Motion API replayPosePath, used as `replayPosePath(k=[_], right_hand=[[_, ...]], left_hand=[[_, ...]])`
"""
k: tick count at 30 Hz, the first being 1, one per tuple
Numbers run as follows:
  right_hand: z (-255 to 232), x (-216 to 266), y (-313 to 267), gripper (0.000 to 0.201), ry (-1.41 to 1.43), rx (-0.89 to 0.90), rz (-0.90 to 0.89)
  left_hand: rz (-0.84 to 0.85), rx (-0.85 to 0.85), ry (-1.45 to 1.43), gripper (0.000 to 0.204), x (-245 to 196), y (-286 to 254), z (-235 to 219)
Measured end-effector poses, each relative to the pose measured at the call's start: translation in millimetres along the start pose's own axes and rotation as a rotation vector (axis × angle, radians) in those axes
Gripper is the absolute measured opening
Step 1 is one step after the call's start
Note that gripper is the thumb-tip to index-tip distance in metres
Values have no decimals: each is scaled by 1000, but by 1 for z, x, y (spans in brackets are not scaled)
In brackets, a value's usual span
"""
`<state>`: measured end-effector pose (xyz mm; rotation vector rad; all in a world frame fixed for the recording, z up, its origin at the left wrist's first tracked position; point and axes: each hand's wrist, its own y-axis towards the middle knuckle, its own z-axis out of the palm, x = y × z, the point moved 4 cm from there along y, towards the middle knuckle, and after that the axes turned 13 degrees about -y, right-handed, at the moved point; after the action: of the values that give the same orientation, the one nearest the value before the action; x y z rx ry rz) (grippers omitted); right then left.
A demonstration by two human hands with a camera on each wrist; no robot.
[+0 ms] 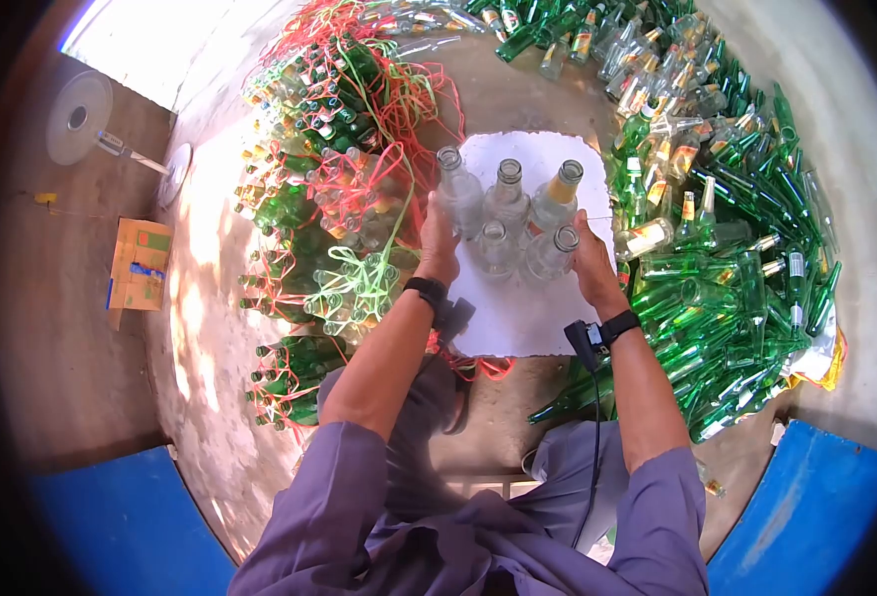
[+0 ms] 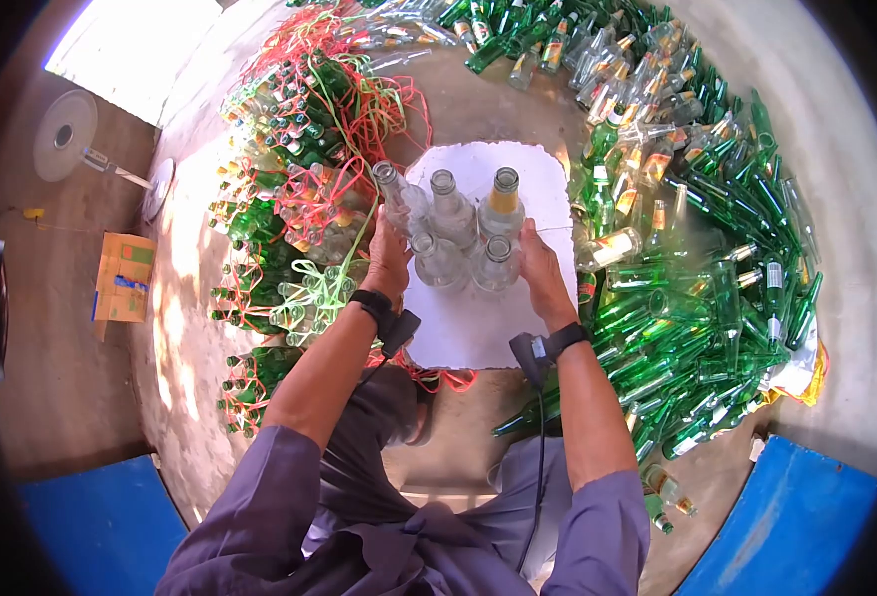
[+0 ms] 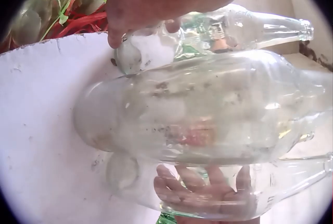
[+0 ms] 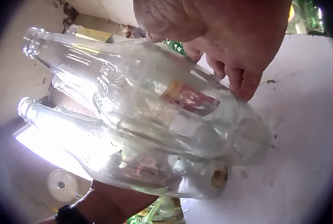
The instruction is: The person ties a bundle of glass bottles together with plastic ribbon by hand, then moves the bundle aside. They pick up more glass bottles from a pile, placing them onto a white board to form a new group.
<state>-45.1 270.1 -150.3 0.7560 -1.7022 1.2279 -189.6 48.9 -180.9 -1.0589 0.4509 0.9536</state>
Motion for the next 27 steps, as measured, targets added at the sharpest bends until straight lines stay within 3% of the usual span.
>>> replayPosePath(k=[7,9,16,21,27], right_hand=[[4,2,2,77,75,11,-99],[0,-3,8,79,79,52,-121],[-6,1,2,85,6,-15,-55],[-14,-11,10,91,88,-12,-51],[-20,-17,13,92,77,-11,-23]], left_hand=[[24,-77,-1,74,2,-18,7],[30,-12,-11,74,1,-22,10],[41,-30,-19,70,5,-23,11],[10,197,-25,75,16,-9,13],[75,136,2,79,9,-31,29]])
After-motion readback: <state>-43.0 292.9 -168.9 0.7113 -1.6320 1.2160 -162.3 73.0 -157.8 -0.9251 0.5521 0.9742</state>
